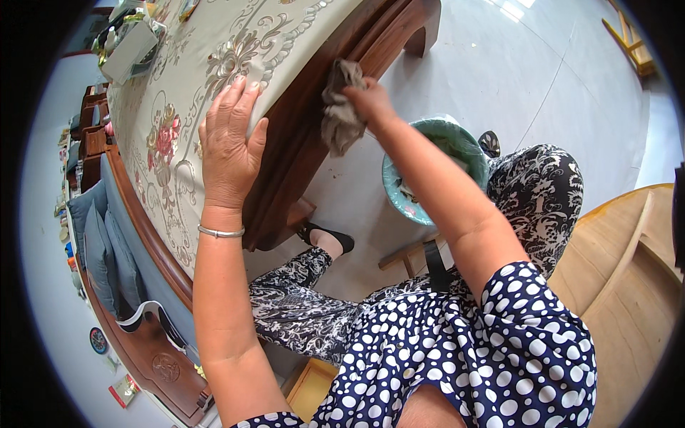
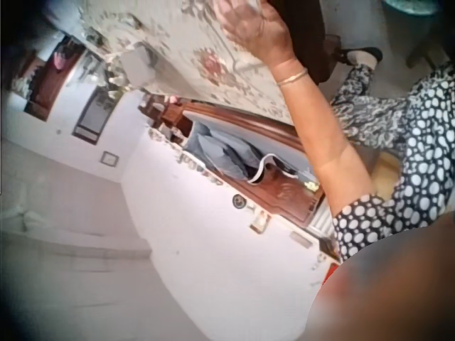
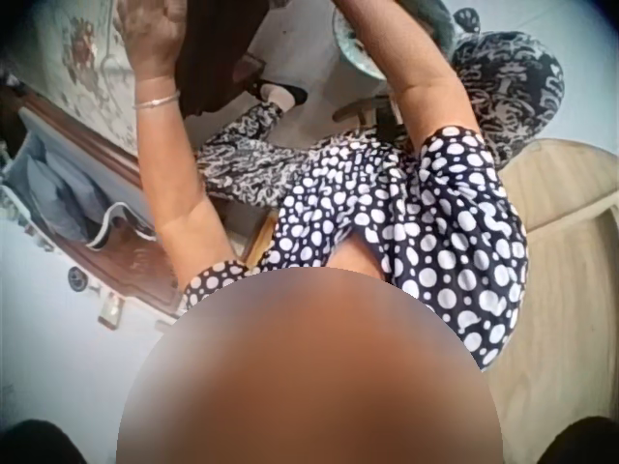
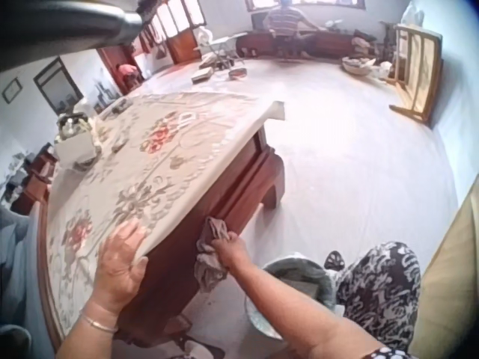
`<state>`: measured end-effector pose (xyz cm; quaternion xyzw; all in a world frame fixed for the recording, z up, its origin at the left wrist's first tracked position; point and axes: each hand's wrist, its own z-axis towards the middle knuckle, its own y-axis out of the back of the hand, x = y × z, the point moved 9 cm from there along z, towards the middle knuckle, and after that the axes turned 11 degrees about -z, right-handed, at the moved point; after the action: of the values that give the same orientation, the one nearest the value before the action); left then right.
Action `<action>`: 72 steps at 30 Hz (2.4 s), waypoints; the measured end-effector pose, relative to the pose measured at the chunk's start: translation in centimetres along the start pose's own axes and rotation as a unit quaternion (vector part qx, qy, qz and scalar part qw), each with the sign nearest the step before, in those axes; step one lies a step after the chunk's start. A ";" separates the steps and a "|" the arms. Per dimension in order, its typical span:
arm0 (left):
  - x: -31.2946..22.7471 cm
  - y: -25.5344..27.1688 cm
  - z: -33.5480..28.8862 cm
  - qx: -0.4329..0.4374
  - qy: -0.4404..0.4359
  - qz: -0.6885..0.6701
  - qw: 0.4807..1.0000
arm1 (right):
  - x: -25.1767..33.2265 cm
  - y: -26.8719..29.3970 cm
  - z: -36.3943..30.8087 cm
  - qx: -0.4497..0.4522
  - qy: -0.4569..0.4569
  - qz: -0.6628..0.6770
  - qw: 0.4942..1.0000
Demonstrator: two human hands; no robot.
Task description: The person wipes the wooden legs and frame of a dining table with a cloth. They repeatedly dip the cloth into a bucket of water to clean the surface of the table's base.
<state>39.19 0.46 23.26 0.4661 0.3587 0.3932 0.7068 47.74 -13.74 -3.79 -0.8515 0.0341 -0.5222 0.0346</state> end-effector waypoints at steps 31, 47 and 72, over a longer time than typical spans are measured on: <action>0.0 0.2 -0.3 -0.031 -0.003 0.011 0.999 | -0.4 0.6 -0.2 -0.110 0.095 0.011 0.989; -0.3 0.4 -0.2 -0.054 -0.003 0.005 0.999 | -13.3 -16.0 -14.6 0.109 -0.066 -0.087 0.988; -0.2 0.6 -0.2 0.015 0.010 0.006 1.000 | 1.0 4.9 11.5 -0.053 0.052 -0.132 0.988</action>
<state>38.86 0.53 23.79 0.4750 0.3686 0.3965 0.6938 58.30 -18.48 -8.59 -0.8207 -0.0492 -0.5634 -0.0814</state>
